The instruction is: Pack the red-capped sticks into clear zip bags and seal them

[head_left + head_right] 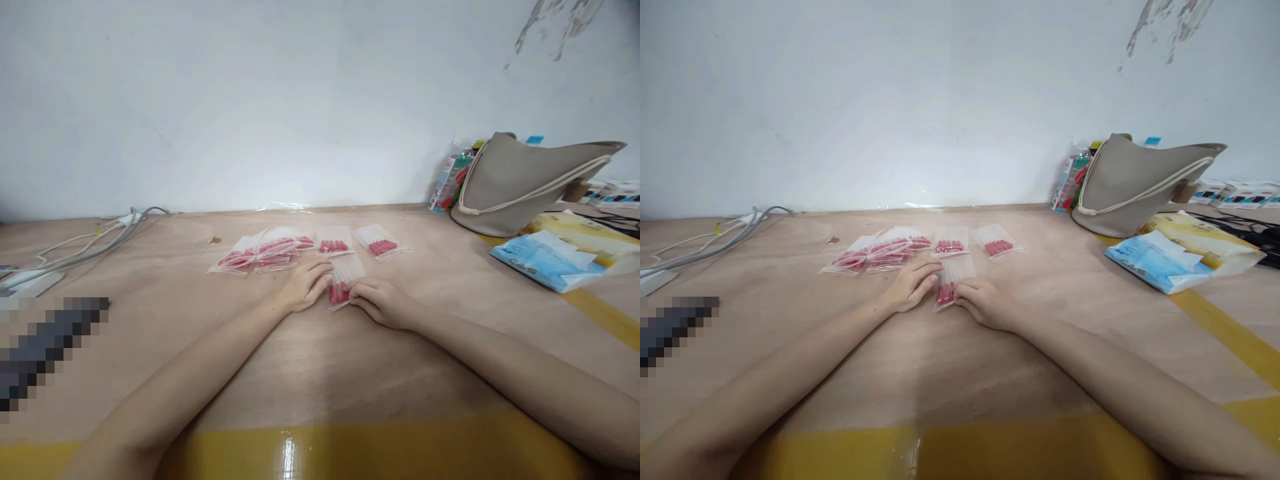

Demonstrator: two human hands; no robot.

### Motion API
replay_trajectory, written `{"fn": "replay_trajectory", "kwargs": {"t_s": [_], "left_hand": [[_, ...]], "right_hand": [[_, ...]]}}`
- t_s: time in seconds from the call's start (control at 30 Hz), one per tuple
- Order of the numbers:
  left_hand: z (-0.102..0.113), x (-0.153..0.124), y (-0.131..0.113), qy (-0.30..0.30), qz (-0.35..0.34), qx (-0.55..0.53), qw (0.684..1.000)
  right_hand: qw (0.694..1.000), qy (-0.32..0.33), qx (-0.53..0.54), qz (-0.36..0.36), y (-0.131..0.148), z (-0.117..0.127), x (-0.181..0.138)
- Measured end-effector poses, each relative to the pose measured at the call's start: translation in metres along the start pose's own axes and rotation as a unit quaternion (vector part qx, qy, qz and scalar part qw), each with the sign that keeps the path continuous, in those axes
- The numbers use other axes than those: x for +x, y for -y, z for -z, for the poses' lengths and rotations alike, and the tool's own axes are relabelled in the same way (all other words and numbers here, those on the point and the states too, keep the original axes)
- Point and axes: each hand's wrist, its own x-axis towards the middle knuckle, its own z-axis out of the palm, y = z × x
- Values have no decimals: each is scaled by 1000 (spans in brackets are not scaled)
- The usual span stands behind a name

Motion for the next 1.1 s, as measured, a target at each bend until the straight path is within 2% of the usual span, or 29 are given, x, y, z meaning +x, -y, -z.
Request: {"fn": "replay_trajectory", "kwargs": {"t_s": [0.13,0.27,0.47,0.63,0.77,0.93,1.1], "left_hand": [[12,-25,-22,16,-22,-54,998],[14,-35,-29,10,-21,-69,997],[12,-31,-27,3,-32,-38,999],[12,-30,-26,-7,-54,-26,998],[9,-34,-15,-40,-55,13,998],[12,-38,-2,-58,-101,81,990],[18,-36,-3,-60,-130,103,984]], "right_hand": [[1000,6,0,28,-6,-1,7],[991,-17,-116,61,-18,9,-3],[973,-40,-223,39,-18,14,-17],[971,-52,-233,25,-8,0,-3],[978,-53,-200,25,-8,-8,5],[977,-74,-197,45,-15,-1,-4],[966,-69,-238,76,-16,6,-7]]}}
